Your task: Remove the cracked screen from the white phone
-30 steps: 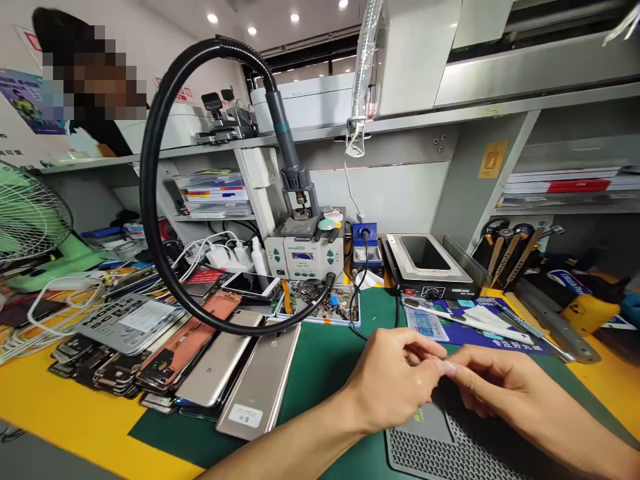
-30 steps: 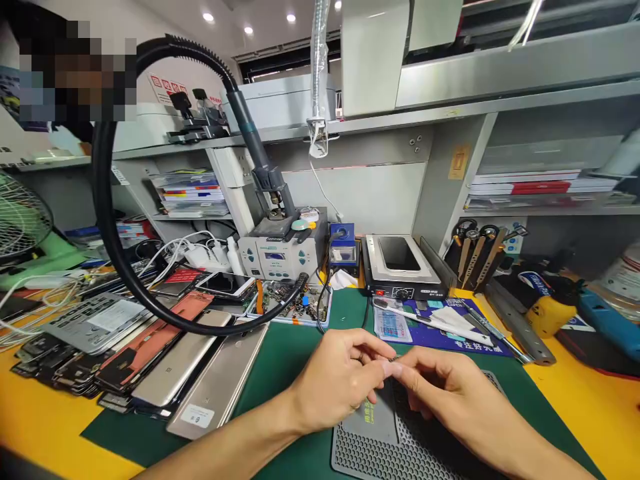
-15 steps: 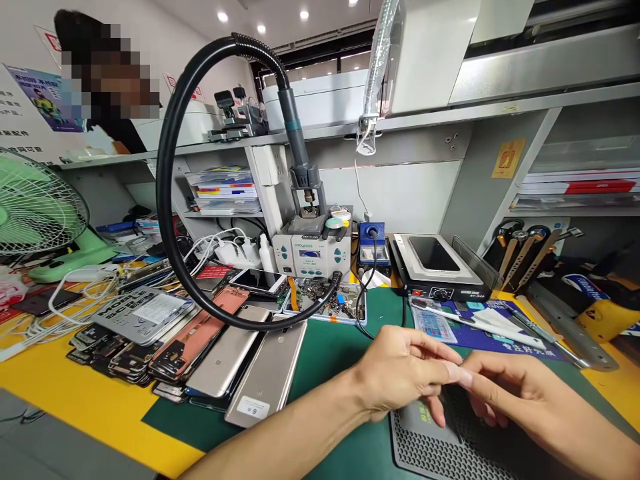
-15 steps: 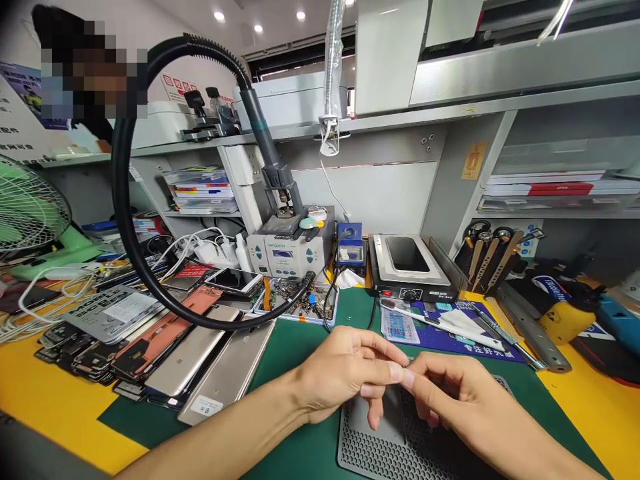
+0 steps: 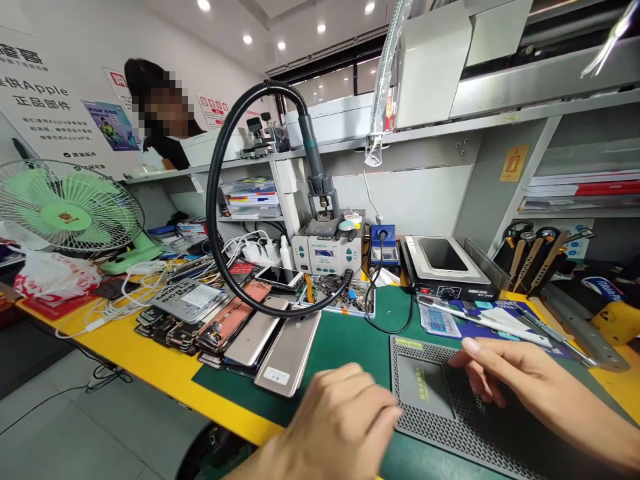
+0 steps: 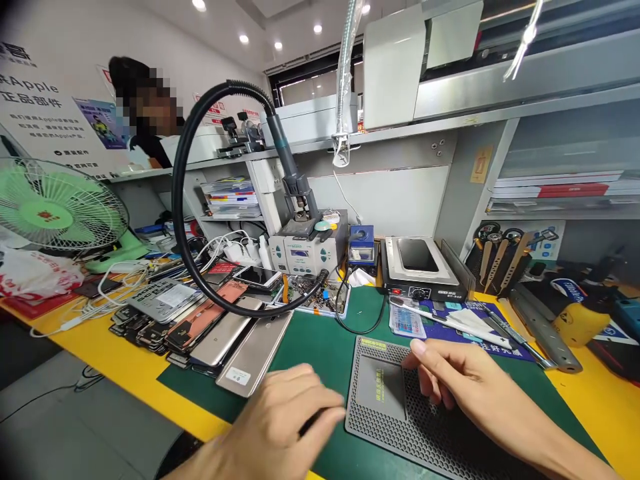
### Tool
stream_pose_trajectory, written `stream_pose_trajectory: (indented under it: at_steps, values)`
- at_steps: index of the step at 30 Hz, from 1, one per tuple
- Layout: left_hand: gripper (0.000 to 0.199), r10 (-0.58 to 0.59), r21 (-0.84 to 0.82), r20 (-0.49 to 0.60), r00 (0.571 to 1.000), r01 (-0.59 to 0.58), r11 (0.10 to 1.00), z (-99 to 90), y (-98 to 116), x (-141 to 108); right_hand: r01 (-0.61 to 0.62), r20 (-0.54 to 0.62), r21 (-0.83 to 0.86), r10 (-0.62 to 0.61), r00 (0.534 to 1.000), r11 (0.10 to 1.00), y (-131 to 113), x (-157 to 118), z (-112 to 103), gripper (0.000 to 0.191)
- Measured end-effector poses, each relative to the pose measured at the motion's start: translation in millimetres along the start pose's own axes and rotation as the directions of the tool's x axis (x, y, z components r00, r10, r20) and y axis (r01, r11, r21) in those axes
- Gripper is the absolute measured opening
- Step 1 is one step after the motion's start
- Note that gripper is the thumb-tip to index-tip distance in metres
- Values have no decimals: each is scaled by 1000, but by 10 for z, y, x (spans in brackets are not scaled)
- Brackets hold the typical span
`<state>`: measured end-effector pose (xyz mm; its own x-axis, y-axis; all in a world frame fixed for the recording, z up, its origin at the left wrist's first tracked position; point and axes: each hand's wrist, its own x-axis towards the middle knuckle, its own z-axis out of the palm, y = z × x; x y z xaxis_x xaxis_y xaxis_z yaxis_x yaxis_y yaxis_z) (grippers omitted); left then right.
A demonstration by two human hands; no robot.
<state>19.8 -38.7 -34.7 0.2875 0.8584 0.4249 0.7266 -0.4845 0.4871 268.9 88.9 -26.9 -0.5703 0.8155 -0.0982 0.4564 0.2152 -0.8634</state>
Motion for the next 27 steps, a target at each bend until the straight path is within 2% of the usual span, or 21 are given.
stream_pose_trajectory:
  at_steps: [2,4,6,10,18,27]
  values:
    - [18,97,270,-67,993,-75,960,-140,-190,-316,9,49,27,-10,999,1000,63,-11,12,61]
    - [16,130,408,-13,991,-114,906,-280,-405,-516,19,83,35,-21,996,999,126,-12,35,59]
    - [24,115,460,60,992,-130,878,-395,-579,-594,27,96,12,-28,995,1000,174,0,59,58]
    - [26,80,510,151,985,-147,848,-498,-744,-524,22,106,-20,-20,994,1000,227,50,83,59]
    - [29,136,530,200,970,-224,818,-528,-941,-308,31,84,-38,-27,996,999,219,84,61,57]
    - [31,135,574,220,966,-240,783,-522,-956,-353,29,68,-13,-28,997,1000,96,41,58,57]
